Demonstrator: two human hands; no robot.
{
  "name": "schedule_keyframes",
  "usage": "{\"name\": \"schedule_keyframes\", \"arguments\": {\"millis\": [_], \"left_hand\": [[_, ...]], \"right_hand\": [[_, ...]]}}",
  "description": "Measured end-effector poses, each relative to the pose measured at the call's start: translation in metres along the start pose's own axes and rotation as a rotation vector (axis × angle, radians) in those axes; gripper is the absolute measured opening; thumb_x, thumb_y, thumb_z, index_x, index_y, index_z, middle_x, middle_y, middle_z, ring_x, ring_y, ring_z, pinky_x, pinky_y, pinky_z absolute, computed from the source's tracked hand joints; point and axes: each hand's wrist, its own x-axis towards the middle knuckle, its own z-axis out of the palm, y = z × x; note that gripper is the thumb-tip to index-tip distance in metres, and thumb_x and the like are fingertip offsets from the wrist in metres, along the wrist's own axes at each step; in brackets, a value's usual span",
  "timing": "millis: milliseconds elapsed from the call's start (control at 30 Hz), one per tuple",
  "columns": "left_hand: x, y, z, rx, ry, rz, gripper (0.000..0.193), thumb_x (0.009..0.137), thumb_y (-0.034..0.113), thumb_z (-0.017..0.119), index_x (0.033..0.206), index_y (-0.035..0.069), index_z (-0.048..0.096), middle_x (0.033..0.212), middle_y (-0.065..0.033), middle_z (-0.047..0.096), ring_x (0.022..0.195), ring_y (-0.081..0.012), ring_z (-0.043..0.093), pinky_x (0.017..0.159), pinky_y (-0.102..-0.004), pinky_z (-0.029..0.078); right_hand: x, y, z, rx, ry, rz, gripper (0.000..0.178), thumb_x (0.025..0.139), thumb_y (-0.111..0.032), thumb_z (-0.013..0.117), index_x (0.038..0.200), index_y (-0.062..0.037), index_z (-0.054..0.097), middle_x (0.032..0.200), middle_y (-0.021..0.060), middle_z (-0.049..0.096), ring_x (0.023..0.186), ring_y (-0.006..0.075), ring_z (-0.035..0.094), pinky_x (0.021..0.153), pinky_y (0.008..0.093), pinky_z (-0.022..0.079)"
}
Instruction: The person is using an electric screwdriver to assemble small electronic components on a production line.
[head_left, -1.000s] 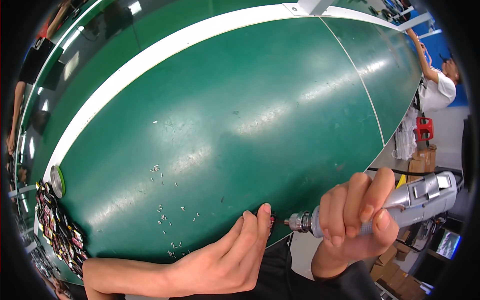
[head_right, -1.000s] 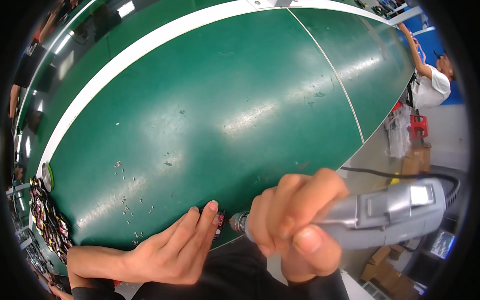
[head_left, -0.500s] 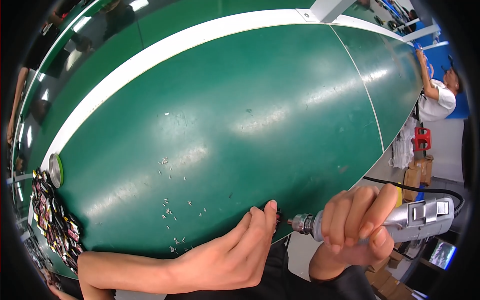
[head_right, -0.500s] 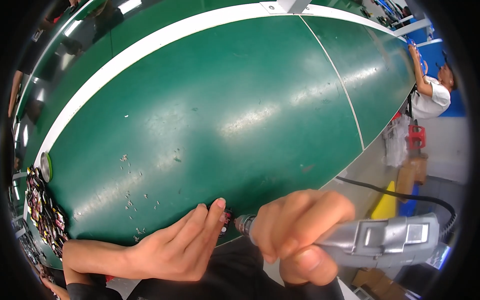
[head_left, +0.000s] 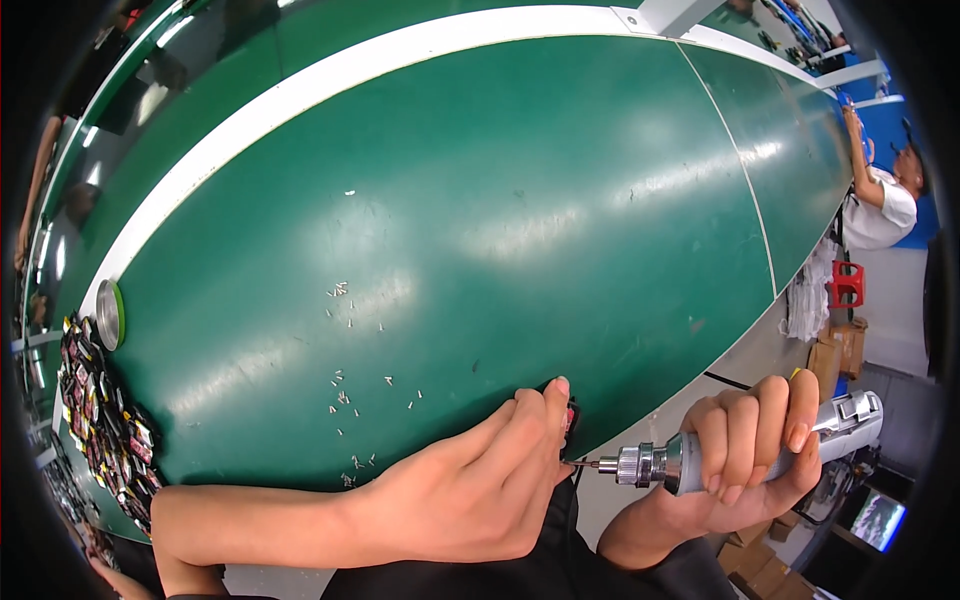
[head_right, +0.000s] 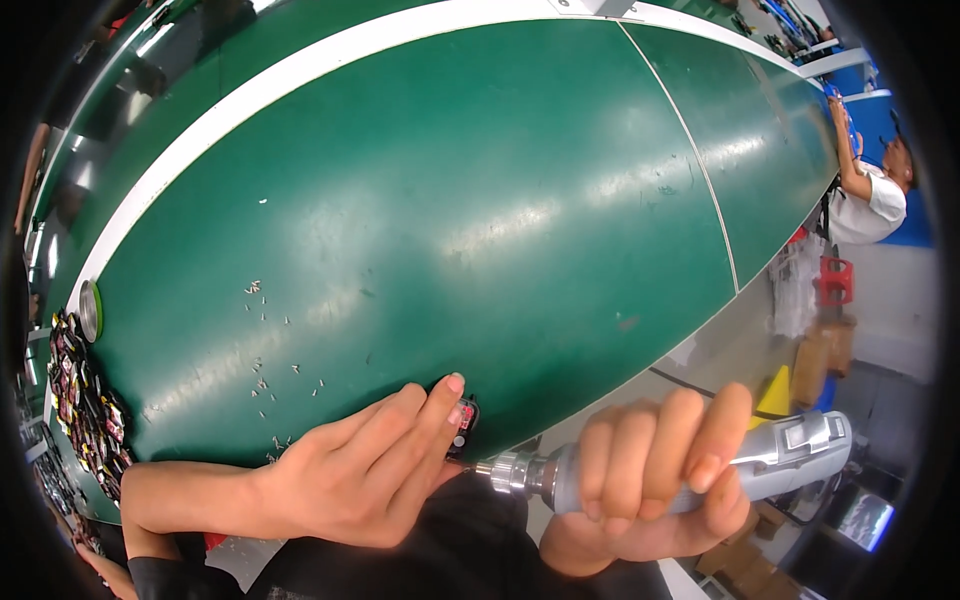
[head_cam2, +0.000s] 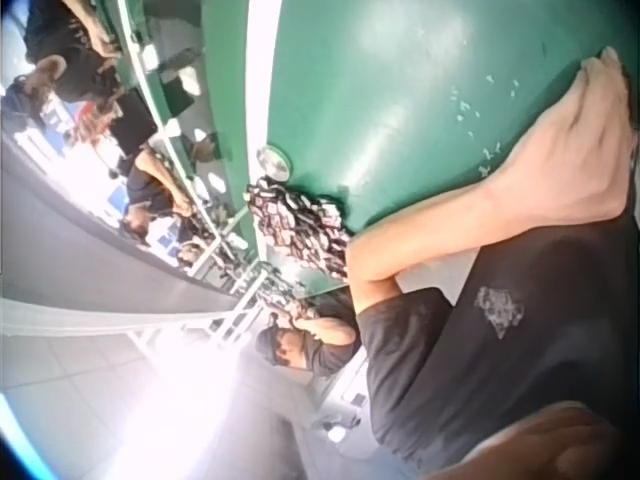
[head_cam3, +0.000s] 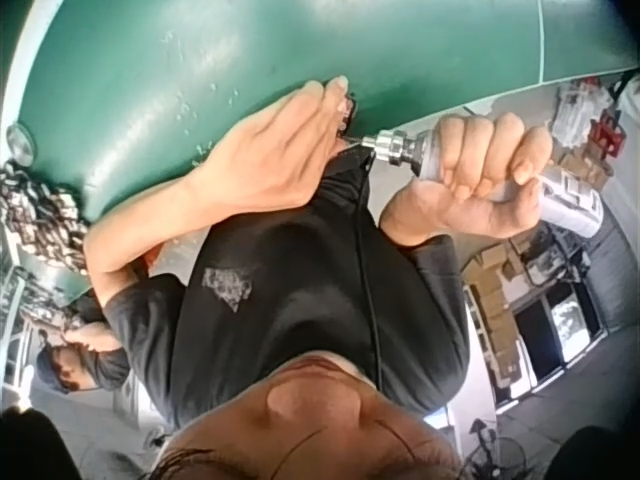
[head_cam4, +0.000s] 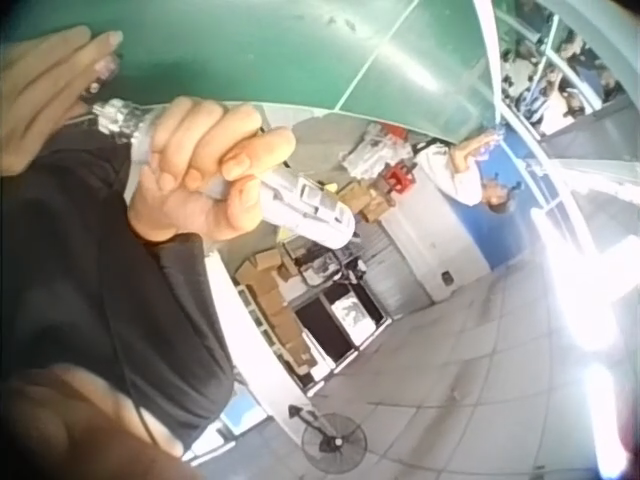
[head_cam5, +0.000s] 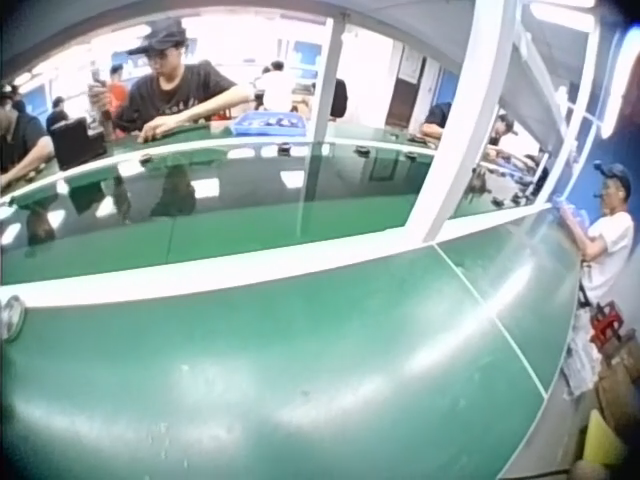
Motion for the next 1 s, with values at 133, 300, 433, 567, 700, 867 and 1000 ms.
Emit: {"name": "schedule_keyframes", "arguments": {"millis": [133,300,433,567,700,867,1000], "left_hand": [[-0.0001,-0.0015,0.0008,-0.02,0.008,-0.003,0.027,0.081,0.014,0.06,0.084,-0.013,0.064,0.098,-0.0235,0.065,0.079,-0.0247,0.057,0.072,-0.0295,0.053],[-0.0014,-0.0012,0.0037,-0.074,0.046,-0.03,0.026,0.081,0.011,0.06,0.087,-0.015,0.063,0.099,-0.0239,0.064,0.079,-0.0249,0.057,0.068,-0.0297,0.053],[-0.0021,-0.0009,0.0043,-0.087,0.044,-0.04,0.026,0.081,0.01,0.061,0.087,-0.015,0.063,0.099,-0.0241,0.064,0.08,-0.025,0.057,0.068,-0.0301,0.054],[-0.0015,-0.0017,0.003,-0.098,0.036,-0.041,0.025,0.08,0.01,0.06,0.086,-0.015,0.063,0.099,-0.0242,0.064,0.08,-0.0253,0.057,0.068,-0.0302,0.054],[-0.0011,-0.001,0.0039,-0.108,0.045,-0.039,0.024,0.08,0.009,0.06,0.085,-0.014,0.063,0.1,-0.0245,0.064,0.08,-0.0256,0.057,0.068,-0.0304,0.054],[-0.0016,0.0003,0.0043,-0.115,0.054,-0.062,0.023,0.079,0.008,0.059,0.085,-0.014,0.063,0.1,-0.0245,0.064,0.081,-0.026,0.057,0.068,-0.0305,0.054],[-0.0005,0.0006,0.0042,-0.122,0.058,-0.064,0.022,0.078,0.007,0.058,0.085,-0.013,0.063,0.1,-0.0243,0.064,0.081,-0.0261,0.057,0.068,-0.0303,0.054]], "right_hand": [[-0.0013,0.0014,0.0,0.018,0.017,0.008,0.014,0.091,-0.016,0.047,0.085,-0.0055,0.04,0.064,0.0062,0.043,0.049,0.0168,0.045,0.048,0.0307,0.04],[-0.003,0.0009,0.0002,0.056,0.038,0.028,0.014,0.092,-0.016,0.047,0.085,-0.0059,0.04,0.063,0.0053,0.043,0.048,0.0163,0.045,0.048,0.0308,0.041],[0.0002,0.0071,0.0031,0.041,0.075,0.004,0.017,0.088,-0.008,0.052,0.081,-0.0071,0.037,0.059,0.0027,0.039,0.042,0.0115,0.042,0.038,0.0251,0.038],[-0.0002,0.0077,0.0031,0.044,0.105,-0.004,0.017,0.089,-0.009,0.052,0.081,-0.0072,0.037,0.059,0.0025,0.038,0.042,0.0112,0.042,0.038,0.0251,0.038],[-0.0003,0.0072,0.0032,0.04,0.119,-0.024,0.017,0.089,-0.009,0.051,0.08,-0.0073,0.037,0.059,0.0026,0.039,0.042,0.0112,0.042,0.039,0.0249,0.038],[-0.0029,0.0038,-0.0033,0.057,0.082,0.023,0.014,0.093,-0.017,0.046,0.085,-0.0064,0.04,0.062,0.0041,0.041,0.047,0.0147,0.044,0.047,0.0298,0.039],[-0.0032,0.0016,-0.0031,0.049,0.085,0.028,0.014,0.093,-0.018,0.046,0.086,-0.0063,0.041,0.062,0.0038,0.041,0.046,0.0144,0.044,0.046,0.0292,0.038]]}}
